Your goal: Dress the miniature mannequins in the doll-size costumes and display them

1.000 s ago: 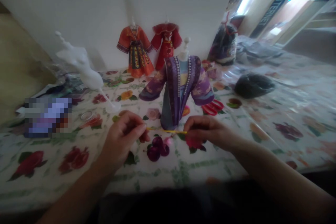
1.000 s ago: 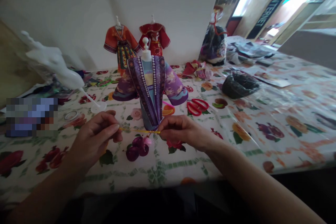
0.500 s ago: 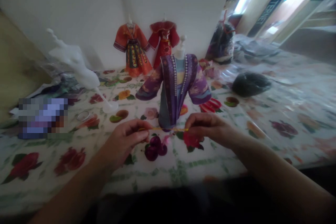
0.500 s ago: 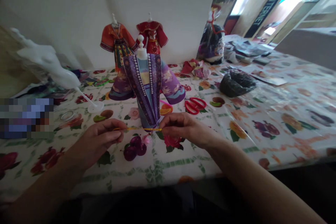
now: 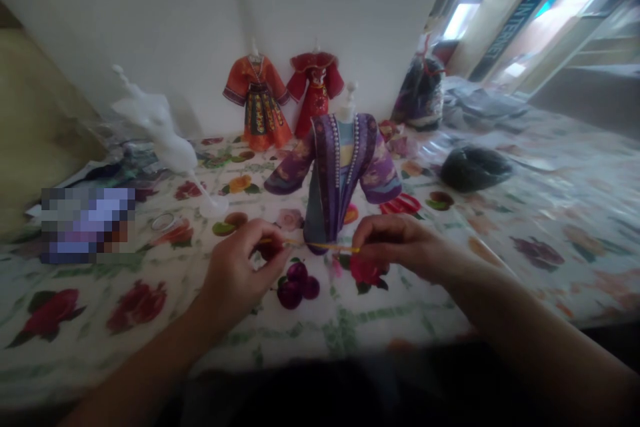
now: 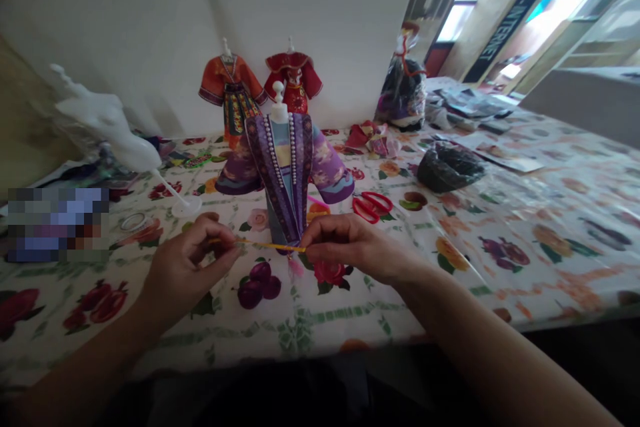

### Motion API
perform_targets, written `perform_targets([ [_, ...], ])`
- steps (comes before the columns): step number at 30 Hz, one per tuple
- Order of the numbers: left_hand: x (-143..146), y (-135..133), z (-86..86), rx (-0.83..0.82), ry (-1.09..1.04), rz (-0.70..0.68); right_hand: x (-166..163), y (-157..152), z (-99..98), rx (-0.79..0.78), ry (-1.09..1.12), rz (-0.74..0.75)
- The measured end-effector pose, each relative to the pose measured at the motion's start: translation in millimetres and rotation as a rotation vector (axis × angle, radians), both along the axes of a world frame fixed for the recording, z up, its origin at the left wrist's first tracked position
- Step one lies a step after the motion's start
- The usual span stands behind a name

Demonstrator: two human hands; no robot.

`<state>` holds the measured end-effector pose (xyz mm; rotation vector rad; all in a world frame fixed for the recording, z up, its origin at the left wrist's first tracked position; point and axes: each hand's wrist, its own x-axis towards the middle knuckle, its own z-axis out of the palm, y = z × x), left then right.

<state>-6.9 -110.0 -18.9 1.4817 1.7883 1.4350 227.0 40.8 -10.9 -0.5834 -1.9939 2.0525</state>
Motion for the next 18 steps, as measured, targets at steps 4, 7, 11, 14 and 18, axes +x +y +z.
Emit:
perform_targets([
  [4,0.4,-3.2,2.0,0.065,-0.017,0.029,-0.1,-1.0,1.3,-0.004,-0.022,0.006],
  [7,-0.6,-4.5,1.3,0.084,0.006,0.010,-0.4,-2.0,3.3,-0.019,-0.016,0.019],
  [11,-2.9,-4.3,3.4,0.056,0.160,-0.049,-0.7,-1.4,6.0,0.015,0.016,0.025],
  [14,-4.8,-2.8,4.9,0.005,0.218,-0.121,-0.1,0.7,6.5,0.044,-0.003,-0.003],
  [18,-6.5,-0.6,3.9,-0.042,0.129,-0.153,1.7,4.1,7.4,0.064,-0.012,-0.036],
])
